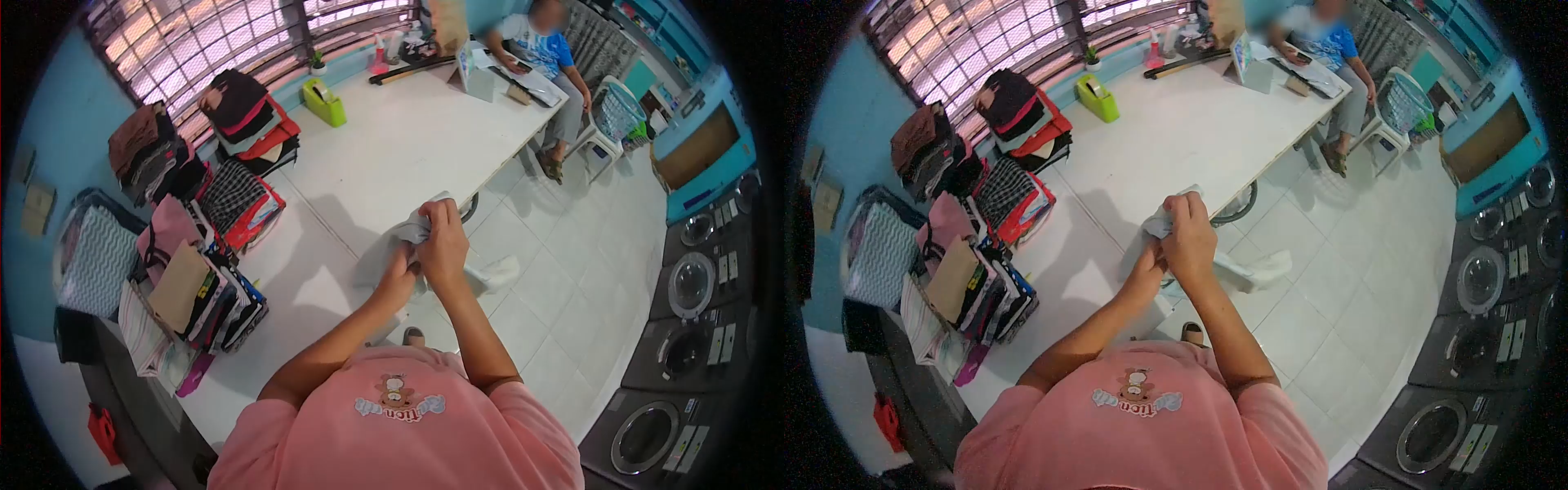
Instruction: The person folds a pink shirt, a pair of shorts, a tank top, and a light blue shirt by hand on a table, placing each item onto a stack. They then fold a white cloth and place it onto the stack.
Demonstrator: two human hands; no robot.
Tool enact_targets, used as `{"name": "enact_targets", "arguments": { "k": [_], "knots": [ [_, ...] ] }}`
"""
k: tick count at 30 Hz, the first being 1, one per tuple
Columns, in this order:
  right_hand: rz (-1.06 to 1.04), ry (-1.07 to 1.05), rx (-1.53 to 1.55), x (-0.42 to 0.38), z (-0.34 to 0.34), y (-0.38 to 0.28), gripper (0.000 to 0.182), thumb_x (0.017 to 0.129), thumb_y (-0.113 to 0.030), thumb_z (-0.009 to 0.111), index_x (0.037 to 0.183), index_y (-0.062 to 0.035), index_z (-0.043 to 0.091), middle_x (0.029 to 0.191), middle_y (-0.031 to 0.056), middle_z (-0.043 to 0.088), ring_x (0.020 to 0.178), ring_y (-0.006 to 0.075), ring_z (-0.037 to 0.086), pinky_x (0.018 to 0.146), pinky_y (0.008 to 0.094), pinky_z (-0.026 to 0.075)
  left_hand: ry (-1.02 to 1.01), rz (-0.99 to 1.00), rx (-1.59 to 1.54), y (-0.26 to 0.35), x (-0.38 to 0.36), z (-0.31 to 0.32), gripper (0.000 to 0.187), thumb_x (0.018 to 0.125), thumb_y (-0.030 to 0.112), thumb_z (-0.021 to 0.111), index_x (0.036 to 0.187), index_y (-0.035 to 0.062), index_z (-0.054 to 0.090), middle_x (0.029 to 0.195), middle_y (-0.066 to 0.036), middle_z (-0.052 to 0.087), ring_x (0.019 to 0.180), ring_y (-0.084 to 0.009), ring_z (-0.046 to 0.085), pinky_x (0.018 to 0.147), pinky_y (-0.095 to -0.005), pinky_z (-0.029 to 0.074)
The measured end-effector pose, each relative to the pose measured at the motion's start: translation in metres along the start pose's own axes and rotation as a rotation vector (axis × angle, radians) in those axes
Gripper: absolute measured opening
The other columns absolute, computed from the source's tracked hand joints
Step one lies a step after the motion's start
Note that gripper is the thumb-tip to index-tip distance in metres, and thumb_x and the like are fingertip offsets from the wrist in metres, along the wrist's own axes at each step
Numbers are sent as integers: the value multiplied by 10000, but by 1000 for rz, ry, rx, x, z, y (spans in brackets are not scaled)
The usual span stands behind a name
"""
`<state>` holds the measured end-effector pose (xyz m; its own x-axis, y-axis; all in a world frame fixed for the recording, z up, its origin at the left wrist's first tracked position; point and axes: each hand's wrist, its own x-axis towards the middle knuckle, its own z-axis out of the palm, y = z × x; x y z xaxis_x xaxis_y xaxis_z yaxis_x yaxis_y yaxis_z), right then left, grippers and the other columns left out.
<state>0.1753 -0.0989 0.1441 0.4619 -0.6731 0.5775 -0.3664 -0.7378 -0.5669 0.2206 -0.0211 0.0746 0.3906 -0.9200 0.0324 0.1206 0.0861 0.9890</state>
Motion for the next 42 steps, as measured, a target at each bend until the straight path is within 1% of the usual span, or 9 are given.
{"name": "enact_targets", "arguments": {
  "k": [7,8,11,12,13,16,21,35,42],
  "knots": [
    [-76,-190,398,-20,-11,-15,256,587,24,590,810,-59,496,791,100,476,744,275,503,602,338,425,362,-129,-571,7,30,-19,322,856,167,444,1149,61,362,1054,-58,436,990,-144,433,834,-268,391],
    [-146,-257,472,-26,-11,-12,251,608,10,601,831,-52,504,818,114,485,751,281,500,629,337,422,307,-70,-773,-87,55,-41,276,853,212,456,1094,83,416,959,-22,456,895,-120,456,785,-261,414],
    [-169,-262,558,-36,-18,-9,167,682,-17,588,828,-41,510,874,100,510,773,241,513,621,314,419,226,-389,-596,-7,56,-66,220,851,215,457,1030,87,464,899,3,480,826,-111,480,746,-253,431],
    [-170,-263,560,-36,-18,-4,167,682,-17,588,828,-41,510,874,100,510,773,241,513,621,314,419,175,-16,-81,30,47,-54,215,845,237,460,999,90,492,884,4,515,808,-108,507,708,-251,453],
    [-22,-182,602,-36,-16,4,139,720,-39,564,850,-44,513,891,86,515,779,208,511,618,296,413,178,-14,-80,32,45,-52,215,845,237,460,999,90,492,884,4,515,808,-108,507,708,-251,453],
    [250,-133,683,-26,-19,10,129,787,-82,514,911,-48,515,925,61,519,792,153,499,624,264,398,70,-112,-1028,42,38,-50,216,822,162,495,1027,94,487,935,-30,540,854,-124,526,694,-256,467],
    [326,-295,869,-24,-5,13,234,827,-166,508,1026,-43,500,954,41,518,823,115,477,661,241,379,35,-18,-912,58,30,-39,259,827,174,483,1066,74,470,981,-46,534,889,-151,528,747,-278,458],
    [411,-325,795,-31,12,31,164,839,-175,490,873,-16,515,804,37,487,737,124,425,661,253,359,23,62,-803,82,27,-32,339,860,204,416,1168,61,425,1133,-71,491,994,-176,498,829,-308,429],
    [378,3,817,14,-31,-4,258,846,-254,454,930,-19,520,845,45,518,765,127,459,685,249,368,-103,-122,-842,90,32,-21,349,860,223,435,1167,59,428,1107,-51,500,991,-137,490,841,-272,405]
  ]
}}
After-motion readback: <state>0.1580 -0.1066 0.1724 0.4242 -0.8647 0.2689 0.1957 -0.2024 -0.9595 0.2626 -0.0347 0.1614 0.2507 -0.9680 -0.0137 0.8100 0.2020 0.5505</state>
